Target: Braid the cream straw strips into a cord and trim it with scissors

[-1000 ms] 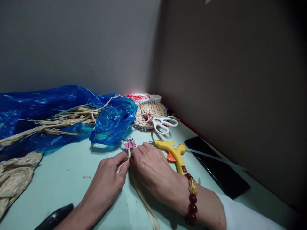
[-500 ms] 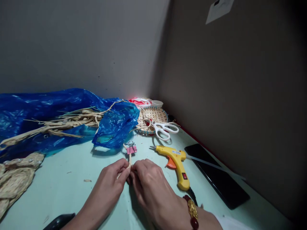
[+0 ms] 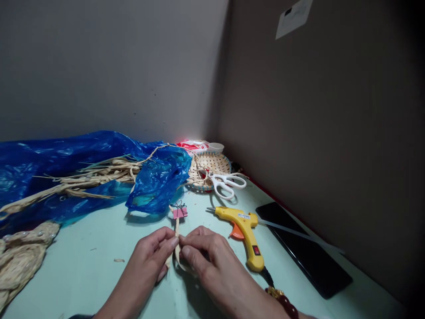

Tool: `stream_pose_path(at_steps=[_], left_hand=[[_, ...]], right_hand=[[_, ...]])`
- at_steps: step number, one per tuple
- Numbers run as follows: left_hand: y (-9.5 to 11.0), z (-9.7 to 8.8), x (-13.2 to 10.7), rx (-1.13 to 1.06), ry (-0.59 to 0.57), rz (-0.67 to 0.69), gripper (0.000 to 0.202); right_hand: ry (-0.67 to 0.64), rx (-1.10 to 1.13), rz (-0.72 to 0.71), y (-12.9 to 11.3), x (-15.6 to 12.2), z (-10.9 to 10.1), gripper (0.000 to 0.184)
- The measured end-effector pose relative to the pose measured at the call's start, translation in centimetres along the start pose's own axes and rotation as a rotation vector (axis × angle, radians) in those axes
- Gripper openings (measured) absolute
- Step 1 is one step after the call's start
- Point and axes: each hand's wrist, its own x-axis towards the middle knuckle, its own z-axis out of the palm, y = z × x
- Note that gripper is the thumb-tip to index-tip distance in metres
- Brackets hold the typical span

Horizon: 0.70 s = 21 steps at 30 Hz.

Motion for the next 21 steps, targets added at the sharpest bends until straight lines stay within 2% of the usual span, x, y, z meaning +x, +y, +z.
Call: stream_pose_path(at_steps=[4, 10, 15, 21], left_hand=[[0.2, -0.1, 0.0, -0.020, -0.018, 0.000, 0.031], [-0.1, -0.3, -0.1, -0.085, -0.007, -0.037, 0.033], [0.3, -0.3, -0.1, -0.073, -0.014, -0.021, 0.029], [0.5, -0.4, 0.1, -0.062, -0.070, -0.021, 0.024]], right_hand=[[0.000, 0.062, -0.013, 0.5, 0.4, -0.1, 0.020], [-0.005, -0.080, -0.102, 0.8, 0.1, -0.3, 0.022], [0.081, -0.026, -0.089, 1.0, 0.4, -1.6, 0.013], [-0.175, 0.118, -0.124, 1.7, 2.4, -1.9, 0.024]])
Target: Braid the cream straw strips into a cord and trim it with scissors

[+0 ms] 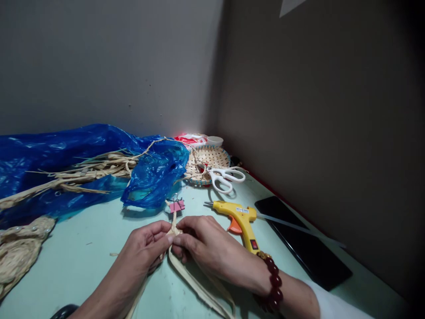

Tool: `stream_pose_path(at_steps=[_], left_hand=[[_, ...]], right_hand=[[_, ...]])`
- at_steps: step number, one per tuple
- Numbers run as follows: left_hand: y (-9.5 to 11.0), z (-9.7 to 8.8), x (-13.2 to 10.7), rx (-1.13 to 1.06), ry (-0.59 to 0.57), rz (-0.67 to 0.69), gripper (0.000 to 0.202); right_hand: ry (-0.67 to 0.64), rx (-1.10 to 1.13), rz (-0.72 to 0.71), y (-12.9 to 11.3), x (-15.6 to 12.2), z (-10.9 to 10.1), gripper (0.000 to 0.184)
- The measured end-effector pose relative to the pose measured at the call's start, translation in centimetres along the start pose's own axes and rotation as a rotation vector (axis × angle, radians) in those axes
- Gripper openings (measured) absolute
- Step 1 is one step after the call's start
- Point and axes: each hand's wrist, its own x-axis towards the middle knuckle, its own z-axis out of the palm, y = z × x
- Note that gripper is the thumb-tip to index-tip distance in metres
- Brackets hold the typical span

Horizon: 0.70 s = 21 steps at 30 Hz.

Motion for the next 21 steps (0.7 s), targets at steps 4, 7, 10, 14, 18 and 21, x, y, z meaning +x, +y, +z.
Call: stream_pose_path(at_steps=[4, 7, 10, 14, 18, 21], left_hand=[[0.4, 0.0, 0.0, 0.085, -0.035, 0.015, 0.023], [0.7, -0.1, 0.0, 0.166, -0.033, -0.003, 0.025], [0.8, -0.2, 0.0, 0.302, -0.028, 0.065, 0.023], [0.9, 0.3, -0.5, 0.623, 0.092, 0.236, 0.024], [0.9, 1.0, -1.3, 0.870, 0.194, 0.289, 0.024], [0.8, 1.0, -1.5, 0.930, 0.192, 0.296, 0.025]], right_hand=[[-0.128, -0.010, 0.004, 0.3, 0.6, -0.5, 0.024], [-0.042, -0.189, 0.004, 0.1, 0.4, -0.7, 0.025], [0.004, -0.239, 0.002, 0.0, 0.2, -0.5, 0.027], [0.031, -0.192, -0.031, 0.2, 0.4, 0.3, 0.030], [0.115, -0.172, -0.013, 0.4, 0.8, 1.1, 0.032], [0.130, -0.141, 0.018, 0.3, 0.8, 1.3, 0.030]])
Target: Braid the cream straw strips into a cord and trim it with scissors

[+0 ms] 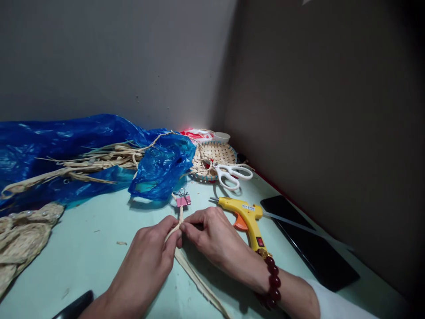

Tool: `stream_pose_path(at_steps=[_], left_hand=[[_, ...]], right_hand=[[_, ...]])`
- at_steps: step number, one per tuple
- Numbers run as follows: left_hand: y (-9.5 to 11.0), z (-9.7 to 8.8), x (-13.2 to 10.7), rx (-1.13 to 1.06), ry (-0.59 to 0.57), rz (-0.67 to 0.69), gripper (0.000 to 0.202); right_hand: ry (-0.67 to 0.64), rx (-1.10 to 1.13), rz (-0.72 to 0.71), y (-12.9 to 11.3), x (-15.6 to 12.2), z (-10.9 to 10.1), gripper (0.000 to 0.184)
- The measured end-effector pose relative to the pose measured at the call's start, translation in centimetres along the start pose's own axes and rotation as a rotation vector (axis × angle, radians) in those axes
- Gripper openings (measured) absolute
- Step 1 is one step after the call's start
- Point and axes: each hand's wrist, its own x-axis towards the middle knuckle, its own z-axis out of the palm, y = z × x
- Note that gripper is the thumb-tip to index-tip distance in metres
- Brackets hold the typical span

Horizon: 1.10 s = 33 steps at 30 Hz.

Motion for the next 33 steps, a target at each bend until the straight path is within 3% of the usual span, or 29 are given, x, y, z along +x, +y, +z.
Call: stream_pose_path(at_steps=[9, 19, 25, 29, 33], left_hand=[[0.1, -0.7, 0.4, 0.064, -0.031, -0.019, 0.034], [0.4, 0.1, 0.0, -0.240, 0.009, -0.100, 0.032], [0.4, 2.0, -0.9, -0.573, -0.086, -0.321, 0.033], [0.3, 2.4, -1.3, -0.491, -0.052, -0.260, 0.032], [0.4, 2.3, -1.5, -0.286, -0.016, -0.121, 0.030]], right_hand=[[0.057, -0.223, -0.001, -0.7, -0.5, 0.0, 0.029], [0.048, -0.198, -0.046, -0.9, -0.7, -0.1, 0.028], [0.018, -0.031, 0.013, -0.5, -0.5, -0.1, 0.031], [-0.043, 0.126, 0.023, -0.2, -0.4, -0.3, 0.029], [-0.072, 0.128, 0.010, 0.0, -0.3, -0.6, 0.031]])
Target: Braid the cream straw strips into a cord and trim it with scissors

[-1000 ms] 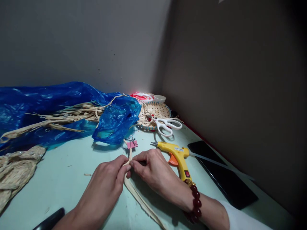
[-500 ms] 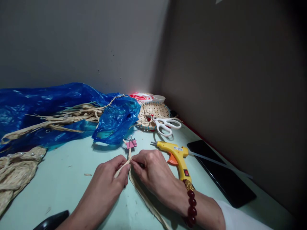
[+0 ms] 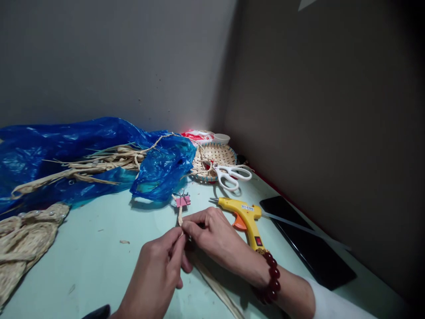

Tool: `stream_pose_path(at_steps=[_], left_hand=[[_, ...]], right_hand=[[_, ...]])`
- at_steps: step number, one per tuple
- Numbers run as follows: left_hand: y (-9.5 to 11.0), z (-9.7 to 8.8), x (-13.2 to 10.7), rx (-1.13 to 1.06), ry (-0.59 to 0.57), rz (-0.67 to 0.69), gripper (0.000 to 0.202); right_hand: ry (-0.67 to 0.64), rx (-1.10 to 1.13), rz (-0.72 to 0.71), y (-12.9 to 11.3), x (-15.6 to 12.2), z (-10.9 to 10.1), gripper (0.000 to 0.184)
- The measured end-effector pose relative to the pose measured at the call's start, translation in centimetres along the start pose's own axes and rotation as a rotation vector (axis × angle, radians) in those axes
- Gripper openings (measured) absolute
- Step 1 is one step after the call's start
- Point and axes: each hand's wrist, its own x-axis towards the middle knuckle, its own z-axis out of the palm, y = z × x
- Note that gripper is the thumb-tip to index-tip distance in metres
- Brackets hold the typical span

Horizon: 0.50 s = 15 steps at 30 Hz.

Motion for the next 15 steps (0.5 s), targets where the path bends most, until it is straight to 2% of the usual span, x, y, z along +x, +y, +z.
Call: stream_pose_path(at_steps=[4, 6, 9, 12, 15], left_hand=[[-0.3, 0.5, 0.0, 0.269, 0.074, 0.257, 0.031], [-0.4, 0.8, -0.2, 0.344, 0.051, 0.332, 0.030], [0.0, 0.9, -0.8, 0.412, 0.004, 0.331, 0.031], [0.7, -0.1, -1.5, 0.448, 0.013, 0.321, 0.030], [1.3, -1.9, -0.9, 0.284, 0.091, 0.255, 0.038]], right_hand=[[0.056, -0.033, -0.033, 0.3, 0.3, 0.2, 0.033], [0.050, -0.018, -0.016, 0.4, 0.4, 0.4, 0.033], [0.058, 0.005, 0.017, 0.5, 0.5, 0.6, 0.033], [0.043, 0.071, 0.034, 0.8, 0.4, 0.4, 0.026], [0.014, 0.154, 0.048, 1.0, 0.5, 0.1, 0.023]])
